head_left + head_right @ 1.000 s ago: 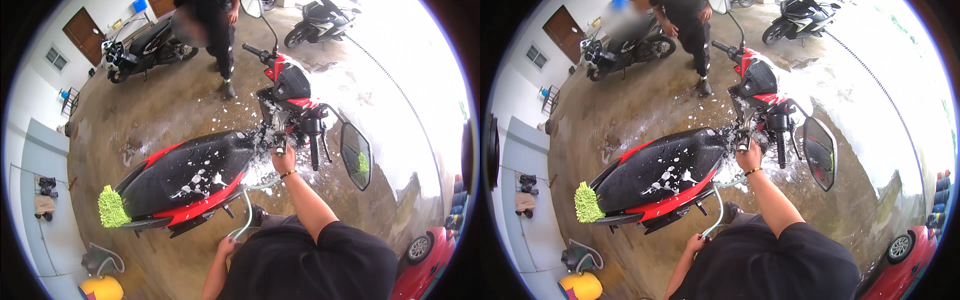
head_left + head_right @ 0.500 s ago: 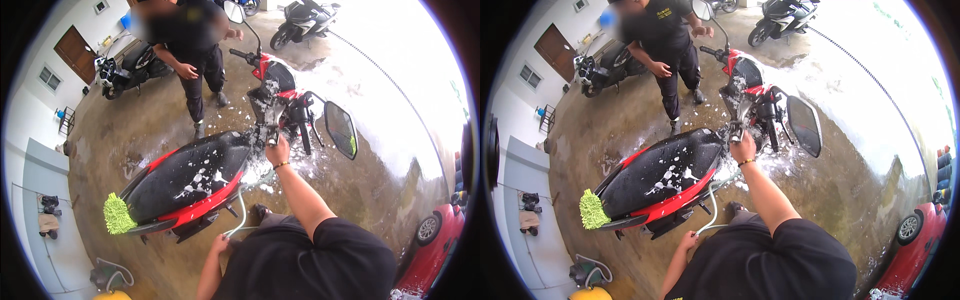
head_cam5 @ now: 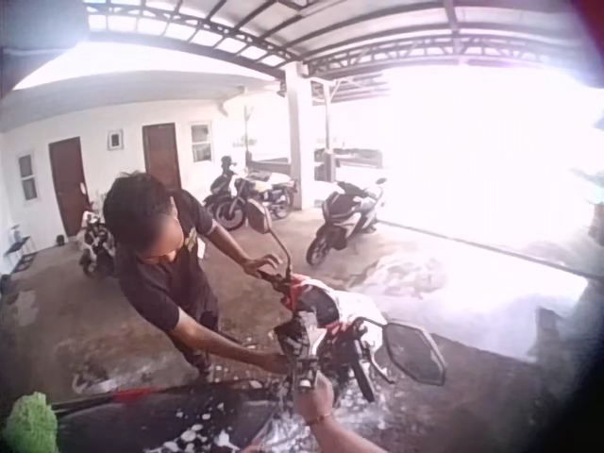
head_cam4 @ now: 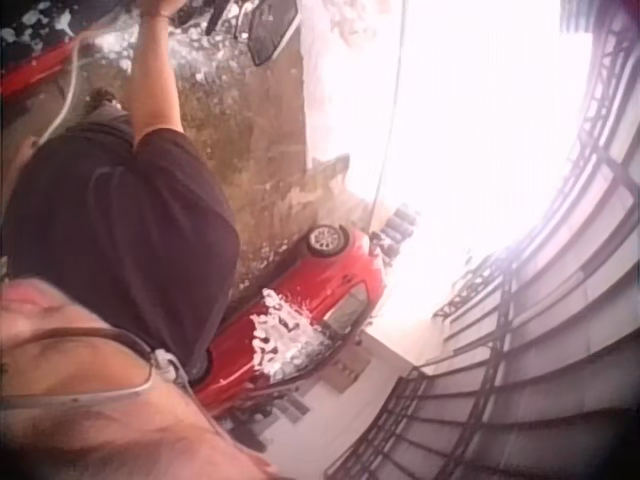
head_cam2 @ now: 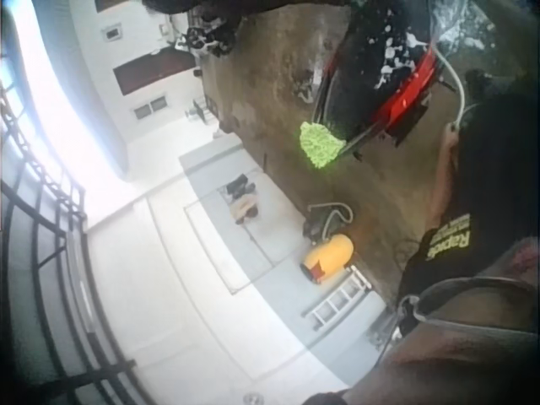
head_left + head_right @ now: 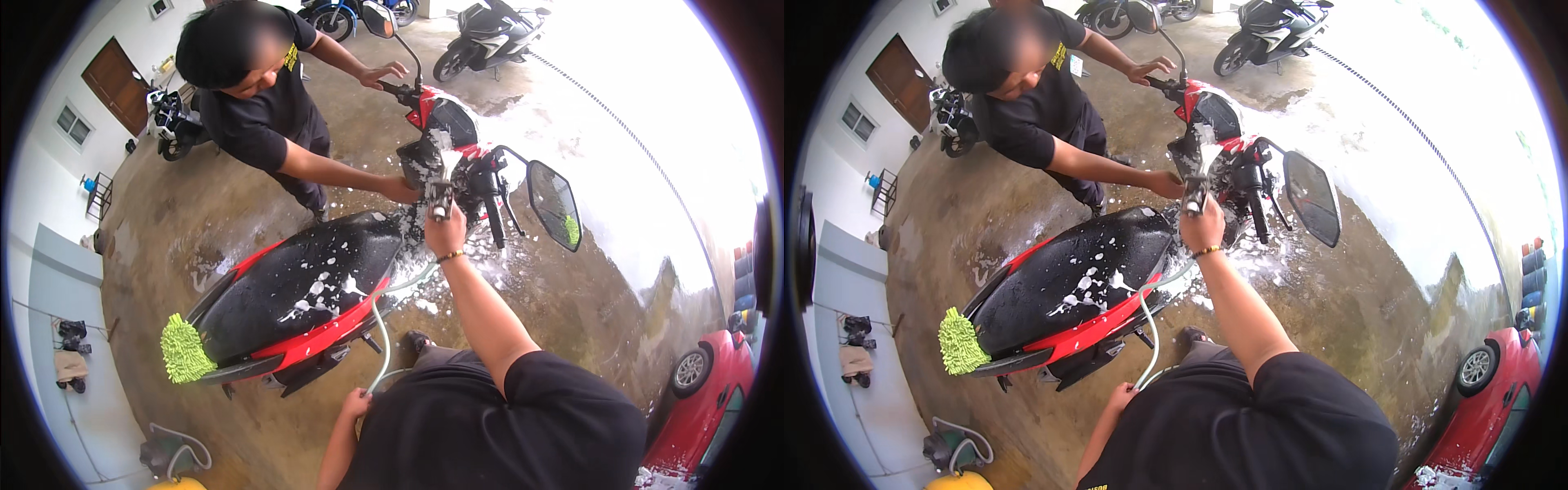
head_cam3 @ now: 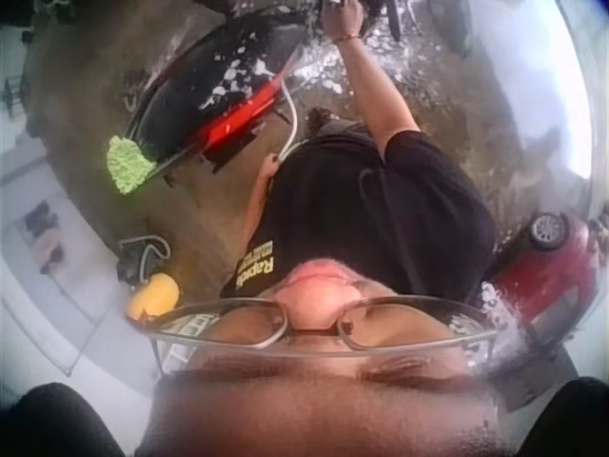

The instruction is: The person applies foam to a car and a motorcycle using a sprayer. They spray foam onto the side windows and panels of a red car before moving to a red motorcycle and covering its body and wheels with foam.

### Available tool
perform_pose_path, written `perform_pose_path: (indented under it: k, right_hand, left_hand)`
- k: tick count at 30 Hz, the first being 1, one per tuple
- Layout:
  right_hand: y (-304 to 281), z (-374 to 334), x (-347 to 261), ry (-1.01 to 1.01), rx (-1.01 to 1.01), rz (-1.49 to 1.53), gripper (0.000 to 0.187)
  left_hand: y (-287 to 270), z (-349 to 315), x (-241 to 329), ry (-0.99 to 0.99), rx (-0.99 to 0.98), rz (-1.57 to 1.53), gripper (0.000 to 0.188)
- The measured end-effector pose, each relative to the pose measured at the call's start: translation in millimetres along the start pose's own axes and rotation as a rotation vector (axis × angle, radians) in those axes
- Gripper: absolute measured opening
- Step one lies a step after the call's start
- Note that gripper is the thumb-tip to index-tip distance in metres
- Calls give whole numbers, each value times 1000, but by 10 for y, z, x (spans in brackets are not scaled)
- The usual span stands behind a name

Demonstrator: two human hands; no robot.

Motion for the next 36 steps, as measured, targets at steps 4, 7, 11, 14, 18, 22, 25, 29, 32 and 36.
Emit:
perform_pose_path:
  k: [4,7,11,14,18,22,25,29,32,36]
  right_hand:
    - [-94,326,-94,23,37,-66,22]
    - [-90,575,-239,52,-4,-110,25]
    - [-63,937,-426,98,-75,-166,32]
    - [-99,1194,-513,101,-109,-193,34]
    - [-14,1275,-547,93,-120,-223,35]
    - [-26,964,-371,159,-77,-149,34]
    - [-199,543,-318,225,-48,-132,32]
    - [-358,164,-240,238,-13,-158,31]
    - [-431,66,-212,217,-9,-154,31]
    - [-491,177,-195,118,33,-176,30]
  left_hand:
    - [-86,55,35,-9,1,-107,25]
    - [-186,106,-40,-24,22,-148,26]
    - [-252,94,-44,-18,42,-109,28]
    - [-246,-2,197,25,11,-59,29]
    - [-230,-41,225,89,-6,-60,28]
    - [-265,-1,175,74,-30,-54,28]
    - [-280,45,136,66,-33,-51,30]
    - [-314,129,0,51,-65,-23,30]
    - [-320,103,44,50,-85,1,28]
    - [-342,37,121,114,-70,82,27]
Point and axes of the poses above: each hand's wrist, its own z-axis towards the middle knuckle, its own y-axis out of the palm, x = y × z, the point moved 3 cm from there along z, towards the middle knuckle, and after that the axes turned 8 degrees about -x, right-handed, at the moved point
